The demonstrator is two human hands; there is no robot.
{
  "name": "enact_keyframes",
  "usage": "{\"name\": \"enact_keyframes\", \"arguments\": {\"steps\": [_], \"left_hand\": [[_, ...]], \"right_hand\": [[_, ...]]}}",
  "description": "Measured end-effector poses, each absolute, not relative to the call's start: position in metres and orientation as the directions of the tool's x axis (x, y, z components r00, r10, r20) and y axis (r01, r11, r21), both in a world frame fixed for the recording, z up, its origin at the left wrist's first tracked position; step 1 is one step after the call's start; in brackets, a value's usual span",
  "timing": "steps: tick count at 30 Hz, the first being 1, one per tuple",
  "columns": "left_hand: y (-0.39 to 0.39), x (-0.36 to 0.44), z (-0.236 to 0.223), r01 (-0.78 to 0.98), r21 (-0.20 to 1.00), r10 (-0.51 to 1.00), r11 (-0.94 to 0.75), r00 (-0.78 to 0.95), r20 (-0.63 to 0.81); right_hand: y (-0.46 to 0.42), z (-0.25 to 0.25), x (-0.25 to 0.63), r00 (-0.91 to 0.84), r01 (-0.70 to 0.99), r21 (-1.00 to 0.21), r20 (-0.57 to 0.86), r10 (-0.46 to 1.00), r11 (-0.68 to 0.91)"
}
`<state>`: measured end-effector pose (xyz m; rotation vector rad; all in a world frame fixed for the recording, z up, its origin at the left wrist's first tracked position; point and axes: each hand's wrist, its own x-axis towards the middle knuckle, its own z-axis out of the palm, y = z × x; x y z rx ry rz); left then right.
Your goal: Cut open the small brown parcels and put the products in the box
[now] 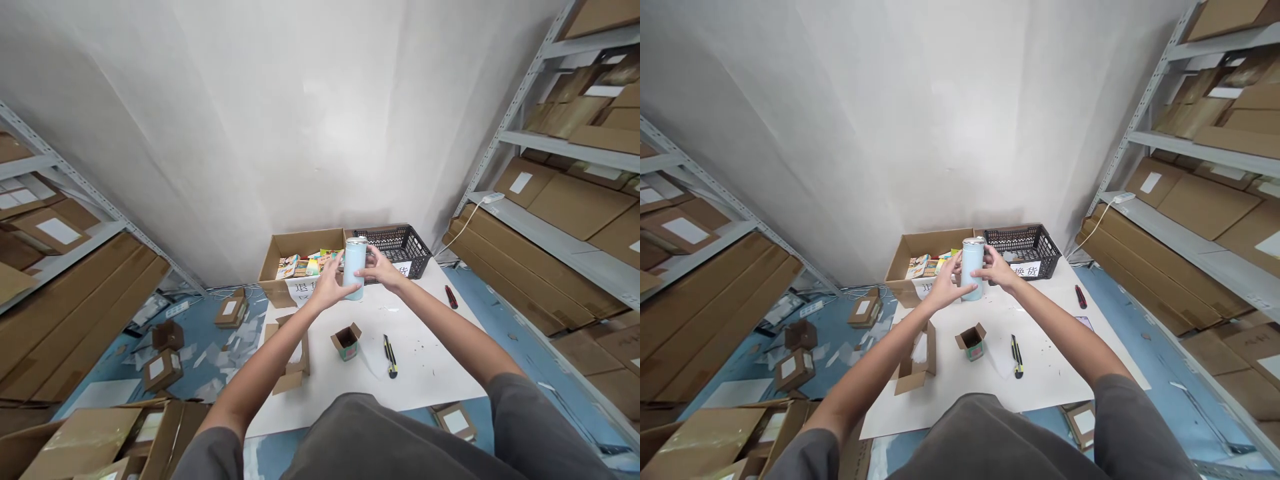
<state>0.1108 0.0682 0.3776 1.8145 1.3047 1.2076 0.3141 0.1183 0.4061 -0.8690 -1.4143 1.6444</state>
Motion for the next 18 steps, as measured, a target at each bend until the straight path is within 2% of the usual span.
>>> {"name": "enact_keyframes", "arguments": {"steps": [3,8,14,18], "left_hand": [[0.066,0.117,0.377,0.357,0.884,0.953,-0.303,0.102,0.285],[0.063,0.125,0.368,0.158,0.956,0.963,-0.247,0.152,0.223],[0.056,0.130,0.369,0.252,0.934,0.966,-0.255,0.107,0.235],[0.057,0.125,0.365,0.185,0.954,0.965,-0.235,0.164,0.206]], "right_hand": [[0.114,0.402,0.313,-0.353,-0.100,-0.995,0.009,0.936,-0.029],[0.109,0.401,0.319,-0.478,-0.135,-0.989,0.005,0.878,-0.067],[0.103,0.390,0.317,-0.293,-0.089,-0.995,0.059,0.954,0.034],[0.103,0.387,0.319,-0.394,-0.092,-0.994,-0.019,0.919,-0.059]]}}
